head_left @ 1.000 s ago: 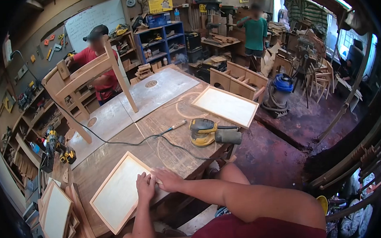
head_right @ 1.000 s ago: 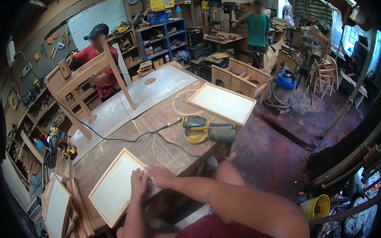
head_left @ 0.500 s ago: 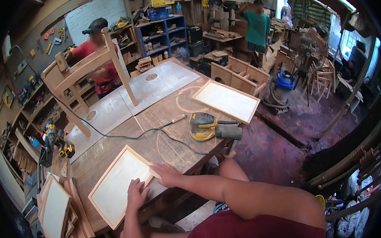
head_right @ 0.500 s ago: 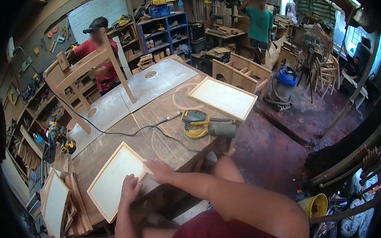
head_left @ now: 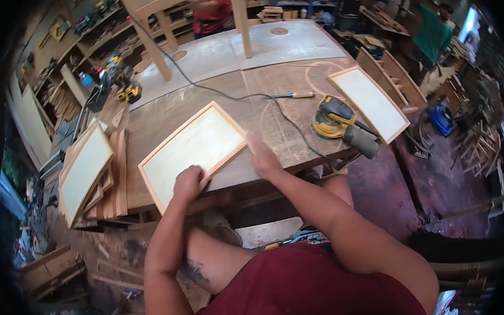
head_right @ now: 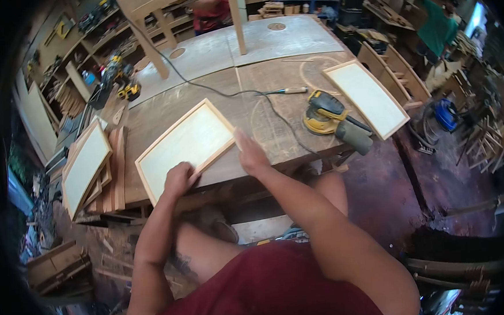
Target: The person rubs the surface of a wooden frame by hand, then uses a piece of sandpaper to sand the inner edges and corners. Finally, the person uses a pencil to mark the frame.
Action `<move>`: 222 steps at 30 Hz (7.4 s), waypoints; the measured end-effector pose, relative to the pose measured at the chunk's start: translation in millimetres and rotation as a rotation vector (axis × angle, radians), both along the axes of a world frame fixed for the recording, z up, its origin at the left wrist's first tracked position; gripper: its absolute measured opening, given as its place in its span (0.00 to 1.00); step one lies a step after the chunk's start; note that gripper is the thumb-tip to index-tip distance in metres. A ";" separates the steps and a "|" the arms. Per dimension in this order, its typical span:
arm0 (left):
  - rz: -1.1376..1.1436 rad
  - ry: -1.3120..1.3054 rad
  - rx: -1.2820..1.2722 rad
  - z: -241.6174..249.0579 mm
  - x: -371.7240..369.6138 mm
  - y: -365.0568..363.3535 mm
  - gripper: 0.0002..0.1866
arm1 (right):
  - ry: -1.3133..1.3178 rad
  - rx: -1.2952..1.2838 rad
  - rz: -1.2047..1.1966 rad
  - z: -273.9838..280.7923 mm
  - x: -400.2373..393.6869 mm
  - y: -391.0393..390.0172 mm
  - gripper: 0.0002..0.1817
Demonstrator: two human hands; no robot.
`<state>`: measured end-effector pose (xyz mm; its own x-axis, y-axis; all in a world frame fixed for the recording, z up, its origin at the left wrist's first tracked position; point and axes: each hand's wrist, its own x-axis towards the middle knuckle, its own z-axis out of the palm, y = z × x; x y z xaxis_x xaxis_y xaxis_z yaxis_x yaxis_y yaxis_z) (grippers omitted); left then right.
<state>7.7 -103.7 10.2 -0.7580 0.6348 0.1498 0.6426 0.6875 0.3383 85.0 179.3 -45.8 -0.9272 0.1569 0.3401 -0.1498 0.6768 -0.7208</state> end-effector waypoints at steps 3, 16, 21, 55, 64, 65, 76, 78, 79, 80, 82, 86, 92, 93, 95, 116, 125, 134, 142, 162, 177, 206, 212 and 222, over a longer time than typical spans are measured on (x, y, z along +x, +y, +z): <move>0.100 -0.037 -0.012 0.6 -4.0 32.8 0.15 | 0.045 0.004 -0.034 0.4 -0.7 1.3 0.37; 0.325 -0.152 0.349 -1.9 -59.2 126.2 0.16 | -0.026 0.063 -0.026 0.2 -0.6 -0.3 0.36; 0.349 0.149 0.019 -18.3 -78.2 46.9 0.31 | -0.057 0.079 0.059 -8.8 -6.7 9.8 0.36; 0.581 -0.055 -0.126 -7.1 -56.6 34.5 0.39 | -0.446 0.263 0.156 31.3 1.7 -30.2 0.50; 0.515 -0.008 -0.117 -14.7 -59.4 30.1 0.39 | -0.395 0.162 0.068 13.7 -155.4 -22.7 0.53; 0.483 0.050 -0.107 -29.9 -66.4 21.6 0.39 | -0.358 0.175 0.060 8.7 -186.8 -21.3 0.53; 0.555 -0.078 -0.104 -13.6 -63.9 25.9 0.42 | -0.351 0.244 0.126 26.9 -89.0 -29.9 0.50; 0.556 -0.083 -0.105 -12.1 -62.1 26.2 0.42 | -0.383 0.302 0.145 24.4 -30.6 -31.7 0.50; 0.557 -0.077 -0.100 -11.3 -63.4 26.6 0.42 | -0.385 0.301 0.145 26.1 -23.1 -33.0 0.50; 0.557 -0.076 -0.099 -14.3 -67.4 26.9 0.42 | -0.380 0.325 0.149 28.6 -19.3 -32.8 0.50; 0.552 0.019 -0.167 -24.6 -67.4 26.3 0.42 | -0.387 0.338 0.140 24.8 -24.1 -31.1 0.51; 0.533 -0.045 -0.027 -25.7 -66.4 24.0 0.43 | -0.246 0.241 0.163 14.4 -151.0 -21.8 0.54; 0.567 -0.020 -0.109 -16.1 -65.9 29.2 0.40 | -0.364 0.168 0.089 40.8 -257.6 -26.2 0.53; 0.544 -0.004 -0.090 -11.6 -60.7 27.7 0.40 | -0.373 0.173 0.090 36.0 -255.1 -26.5 0.52; 0.605 -0.099 -0.063 -1.7 -61.3 32.3 0.39 | -0.350 0.159 0.071 42.8 -216.2 -29.8 0.53; 0.816 -0.109 0.015 -15.7 -69.3 27.9 0.38 | -0.341 0.300 0.199 48.2 -129.4 -32.7 0.51; 0.831 -0.155 0.018 1.2 -58.4 29.0 0.37 | -0.343 0.285 0.300 36.3 3.0 10.4 0.50; 0.844 -0.142 0.001 -0.7 -60.4 29.7 0.37 | -0.347 0.385 0.374 40.8 -9.0 20.2 0.50; 0.835 -0.141 -0.002 -3.5 -61.8 30.2 0.36 | -0.347 0.362 0.356 32.8 -4.4 16.3 0.49; 0.845 -0.099 -0.039 -18.8 -76.0 27.8 0.38 | -0.342 0.273 0.318 27.8 -80.1 8.6 0.50; 0.832 -0.104 0.008 -16.6 -70.2 23.0 0.39 | -0.302 0.413 0.463 23.5 -97.6 8.0 0.48; 0.811 -0.070 -0.013 -28.7 -75.1 25.6 0.35 | -0.258 0.332 0.318 29.9 -29.1 9.3 0.51; 0.621 -0.091 -0.206 -25.3 -65.8 15.7 0.43 | -0.305 0.315 0.280 40.1 -53.5 6.2 0.49; 0.000 -0.019 -0.250 -19.7 56.4 74.2 0.47 | -0.324 0.259 0.267 24.7 -54.6 6.1 0.45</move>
<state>64.2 -29.5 -9.5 -0.7594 0.6500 -0.0262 0.6374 0.7515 0.1701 30.3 185.3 -21.1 -0.9881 -0.1519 0.0244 -0.1384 0.8084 -0.5722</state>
